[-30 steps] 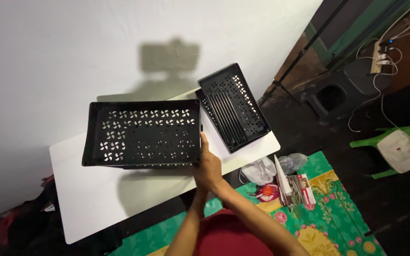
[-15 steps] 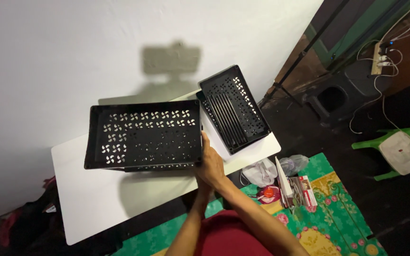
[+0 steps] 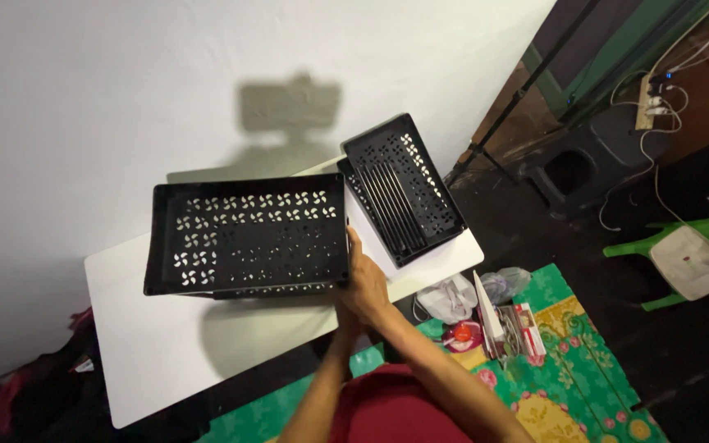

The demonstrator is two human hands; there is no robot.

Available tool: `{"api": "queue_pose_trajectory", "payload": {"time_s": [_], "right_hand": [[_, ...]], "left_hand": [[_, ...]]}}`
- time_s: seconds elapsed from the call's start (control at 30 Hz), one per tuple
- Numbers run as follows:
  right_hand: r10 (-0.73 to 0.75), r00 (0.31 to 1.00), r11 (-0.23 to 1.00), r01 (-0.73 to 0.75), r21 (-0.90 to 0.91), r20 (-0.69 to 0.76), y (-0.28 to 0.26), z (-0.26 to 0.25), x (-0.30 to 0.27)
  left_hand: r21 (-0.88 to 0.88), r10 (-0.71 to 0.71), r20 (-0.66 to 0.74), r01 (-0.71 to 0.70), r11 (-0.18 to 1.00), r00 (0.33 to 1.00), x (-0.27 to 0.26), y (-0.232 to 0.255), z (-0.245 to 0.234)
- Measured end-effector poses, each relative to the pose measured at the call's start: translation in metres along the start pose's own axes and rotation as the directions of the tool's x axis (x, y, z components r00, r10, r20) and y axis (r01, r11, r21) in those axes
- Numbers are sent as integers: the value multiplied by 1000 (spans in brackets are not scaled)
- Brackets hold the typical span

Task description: The person assembles two black plastic trays with perforated surfaces on a white table. They insert thin black rods into the tray slots, lift and reposition the trays, and continue inserting rods into both trays. The person handles the trays and rods by hand throughout the process.

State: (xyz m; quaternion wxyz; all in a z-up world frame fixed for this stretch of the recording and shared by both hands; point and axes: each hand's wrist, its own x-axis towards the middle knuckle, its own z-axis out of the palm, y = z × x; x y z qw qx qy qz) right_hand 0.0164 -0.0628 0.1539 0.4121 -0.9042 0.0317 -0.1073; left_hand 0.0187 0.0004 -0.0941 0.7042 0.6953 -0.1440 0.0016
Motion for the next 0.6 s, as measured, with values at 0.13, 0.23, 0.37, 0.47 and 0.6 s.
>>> {"api": "queue_pose_trajectory", "payload": {"time_s": [0.13,0.23,0.37,0.47,0.6], "right_hand": [[-3,1000,999,3,36,11,0,3,-7],[-68,997,996,67,62,20,1,4,-9],[-74,997,997,73,8,33,6,2,-6],[-89,996,996,89,-2,4,8,1,0],[-9,999,998,11,-57,39,12,6,-4]], "left_hand": [[276,119,-61,-98,956,991,-13,-2,4],[509,161,188,-236,828,969,2,-8,-25],[274,70,142,-108,956,987,19,-10,-37],[-53,-23,0,23,998,1000,8,-1,-22],[128,202,-64,-193,973,977,-22,9,0]]}}
